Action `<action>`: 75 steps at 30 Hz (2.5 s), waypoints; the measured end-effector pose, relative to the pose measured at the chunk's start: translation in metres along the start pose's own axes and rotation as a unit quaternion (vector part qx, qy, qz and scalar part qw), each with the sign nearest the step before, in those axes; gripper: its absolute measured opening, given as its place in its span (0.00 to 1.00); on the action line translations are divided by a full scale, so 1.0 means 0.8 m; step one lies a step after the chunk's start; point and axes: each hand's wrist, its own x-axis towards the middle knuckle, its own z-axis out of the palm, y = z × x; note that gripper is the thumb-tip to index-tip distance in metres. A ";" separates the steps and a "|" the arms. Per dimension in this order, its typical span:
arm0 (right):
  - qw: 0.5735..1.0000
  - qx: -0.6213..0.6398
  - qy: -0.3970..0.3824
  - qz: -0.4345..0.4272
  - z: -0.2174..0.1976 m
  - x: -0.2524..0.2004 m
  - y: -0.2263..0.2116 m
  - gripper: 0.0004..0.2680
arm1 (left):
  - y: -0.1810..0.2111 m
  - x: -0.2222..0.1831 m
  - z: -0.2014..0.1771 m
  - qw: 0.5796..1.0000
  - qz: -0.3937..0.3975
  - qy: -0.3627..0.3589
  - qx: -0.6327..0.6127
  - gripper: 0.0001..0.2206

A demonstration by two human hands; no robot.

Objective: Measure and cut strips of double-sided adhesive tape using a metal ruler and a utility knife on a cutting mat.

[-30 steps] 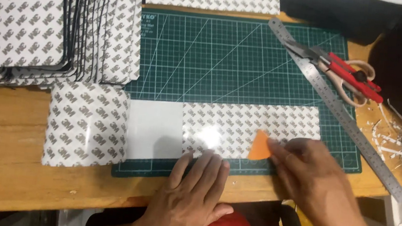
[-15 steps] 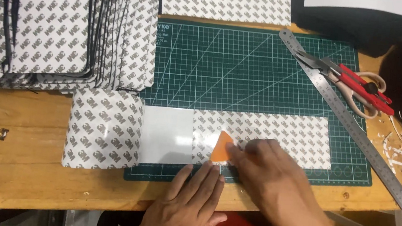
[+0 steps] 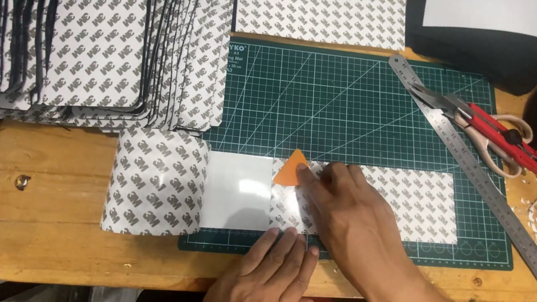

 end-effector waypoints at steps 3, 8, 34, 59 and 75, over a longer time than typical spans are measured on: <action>1.000 -0.026 0.013 0.011 0.009 0.007 0.003 0.13 | 0.004 -0.004 0.004 1.000 -0.004 -0.012 -0.016 0.35; 1.000 0.013 -0.009 0.016 -0.006 0.000 -0.002 0.13 | 0.003 -0.006 0.007 0.999 -0.010 -0.006 -0.041 0.32; 0.914 -0.140 -0.004 0.381 -0.043 -0.177 0.097 0.12 | 0.001 0.003 0.012 0.999 0.008 -0.032 -0.019 0.30; 0.986 -0.133 0.101 0.000 -0.014 0.006 0.183 0.06 | -0.008 0.030 0.003 0.996 -0.013 0.015 -0.092 0.25; 0.954 -0.195 0.069 0.215 -0.086 -0.068 0.255 0.07 | -0.006 0.040 -0.008 0.997 -0.033 0.020 -0.065 0.28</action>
